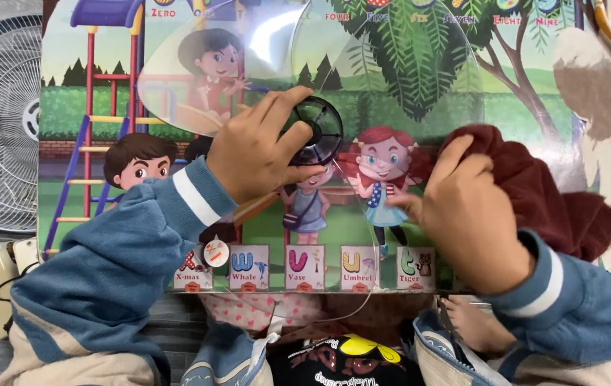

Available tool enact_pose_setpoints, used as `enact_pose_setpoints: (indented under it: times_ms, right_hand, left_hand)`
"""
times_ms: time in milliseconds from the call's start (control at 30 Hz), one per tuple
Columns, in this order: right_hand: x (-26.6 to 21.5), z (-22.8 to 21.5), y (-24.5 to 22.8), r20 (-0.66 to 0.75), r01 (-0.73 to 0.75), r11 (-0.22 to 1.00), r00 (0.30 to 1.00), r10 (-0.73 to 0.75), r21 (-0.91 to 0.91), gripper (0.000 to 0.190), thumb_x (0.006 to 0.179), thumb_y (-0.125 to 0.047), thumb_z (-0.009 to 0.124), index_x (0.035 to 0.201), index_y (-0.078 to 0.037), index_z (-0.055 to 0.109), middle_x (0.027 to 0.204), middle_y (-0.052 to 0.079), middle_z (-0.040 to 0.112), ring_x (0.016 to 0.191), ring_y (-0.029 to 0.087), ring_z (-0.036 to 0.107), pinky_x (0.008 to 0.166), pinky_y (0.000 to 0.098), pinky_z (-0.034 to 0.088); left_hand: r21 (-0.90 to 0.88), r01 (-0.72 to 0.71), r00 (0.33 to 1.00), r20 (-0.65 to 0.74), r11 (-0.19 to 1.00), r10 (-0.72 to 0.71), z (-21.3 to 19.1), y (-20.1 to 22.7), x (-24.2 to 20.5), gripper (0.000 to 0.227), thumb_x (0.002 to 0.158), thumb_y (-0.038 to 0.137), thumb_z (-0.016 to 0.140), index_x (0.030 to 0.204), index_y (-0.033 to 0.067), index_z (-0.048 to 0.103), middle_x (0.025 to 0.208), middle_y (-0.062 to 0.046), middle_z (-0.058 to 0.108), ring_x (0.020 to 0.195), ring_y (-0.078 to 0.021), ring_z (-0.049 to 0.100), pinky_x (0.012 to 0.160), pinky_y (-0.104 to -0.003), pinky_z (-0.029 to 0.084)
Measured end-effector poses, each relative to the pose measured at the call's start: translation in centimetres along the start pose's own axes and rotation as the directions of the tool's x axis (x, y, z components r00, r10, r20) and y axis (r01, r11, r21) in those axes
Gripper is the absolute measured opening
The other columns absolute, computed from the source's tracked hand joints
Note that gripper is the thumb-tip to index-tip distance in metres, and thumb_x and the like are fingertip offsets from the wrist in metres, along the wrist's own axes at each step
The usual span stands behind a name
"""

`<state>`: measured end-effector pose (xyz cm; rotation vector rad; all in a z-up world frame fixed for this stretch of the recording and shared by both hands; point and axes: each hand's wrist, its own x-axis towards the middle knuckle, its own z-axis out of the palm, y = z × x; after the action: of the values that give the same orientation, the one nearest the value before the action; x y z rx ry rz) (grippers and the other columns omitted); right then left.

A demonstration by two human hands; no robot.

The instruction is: Cleaning a small fan component using a cloth to remove dust

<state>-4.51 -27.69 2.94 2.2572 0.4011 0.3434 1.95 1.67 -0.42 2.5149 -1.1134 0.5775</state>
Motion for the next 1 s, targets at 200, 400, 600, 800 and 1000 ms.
enact_pose_setpoints:
  times_ms: [200, 400, 600, 800, 1000]
  right_hand:
    - [0.2, 1.5, 1.2, 0.001, 0.085, 0.995, 0.996, -0.085, 0.047, 0.101, 0.083, -0.090, 0.047, 0.133, -0.004, 0.062, 0.082, 0.002, 0.060, 0.045, 0.001, 0.049, 0.033, 0.0123, 0.039]
    - [4.0, 7.1, 4.2, -0.063, -0.013, 0.994, 0.998, 0.020, 0.105, 0.063, 0.100, -0.081, 0.059, 0.123, -0.023, 0.059, 0.085, -0.005, 0.065, 0.051, 0.007, 0.058, 0.045, 0.0199, 0.048]
    - [5.7, 11.5, 7.2, -0.240, -0.057, 0.991, 0.967, 0.085, 0.120, 0.055, 0.107, -0.077, 0.075, 0.128, -0.027, 0.067, 0.094, -0.011, 0.068, 0.063, 0.005, 0.059, 0.061, 0.0177, 0.048]
    - [3.0, 6.2, 11.1, -0.163, 0.079, 0.674, 0.985, 0.061, 0.734, 0.039, 0.110, -0.018, 0.092, 0.138, 0.006, 0.079, 0.116, 0.021, 0.077, 0.088, 0.031, 0.071, 0.081, 0.0382, 0.058]
    - [-0.7, -1.4, 10.1, -0.014, 0.070, 0.740, 0.997, -0.081, 0.669, 0.049, 0.095, -0.036, 0.078, 0.141, -0.019, 0.074, 0.103, 0.006, 0.069, 0.066, 0.025, 0.066, 0.061, 0.0352, 0.054]
  left_hand:
    - [-0.153, 0.077, 0.997, 0.027, 0.985, -0.074, -1.4, 0.8, 0.0, 0.048, 0.090, 0.044, 0.083, 0.111, 0.0073, 0.058, 0.148, -0.020, 0.048, 0.119, -0.0352, 0.063, 0.084, -0.041, 0.052]
    - [-0.447, 0.255, 0.959, 0.232, 0.857, -0.164, -5.2, 1.7, 0.0, 0.052, 0.091, 0.023, 0.080, 0.129, 0.0049, 0.049, 0.164, -0.027, 0.021, 0.136, -0.0437, 0.043, 0.109, -0.050, 0.039]
    - [-0.238, 0.144, 0.950, 0.304, 0.961, -0.067, -12.6, 5.0, -2.1, 0.042, 0.095, 0.027, 0.065, 0.127, 0.0020, 0.053, 0.150, -0.028, 0.039, 0.147, -0.0490, 0.027, 0.119, -0.059, 0.029]
    - [-0.083, 0.148, 0.937, 0.332, 0.985, -0.113, -11.4, 2.2, -3.6, 0.038, 0.092, 0.020, 0.065, 0.123, -0.0014, 0.059, 0.142, -0.024, 0.056, 0.141, -0.0424, 0.047, 0.115, -0.051, 0.038]
    - [0.071, 0.182, 0.918, 0.345, 0.981, -0.196, -9.8, 1.4, -4.1, 0.050, 0.089, 0.037, 0.070, 0.123, 0.0022, 0.061, 0.136, -0.019, 0.060, 0.127, -0.0371, 0.058, 0.113, -0.053, 0.039]
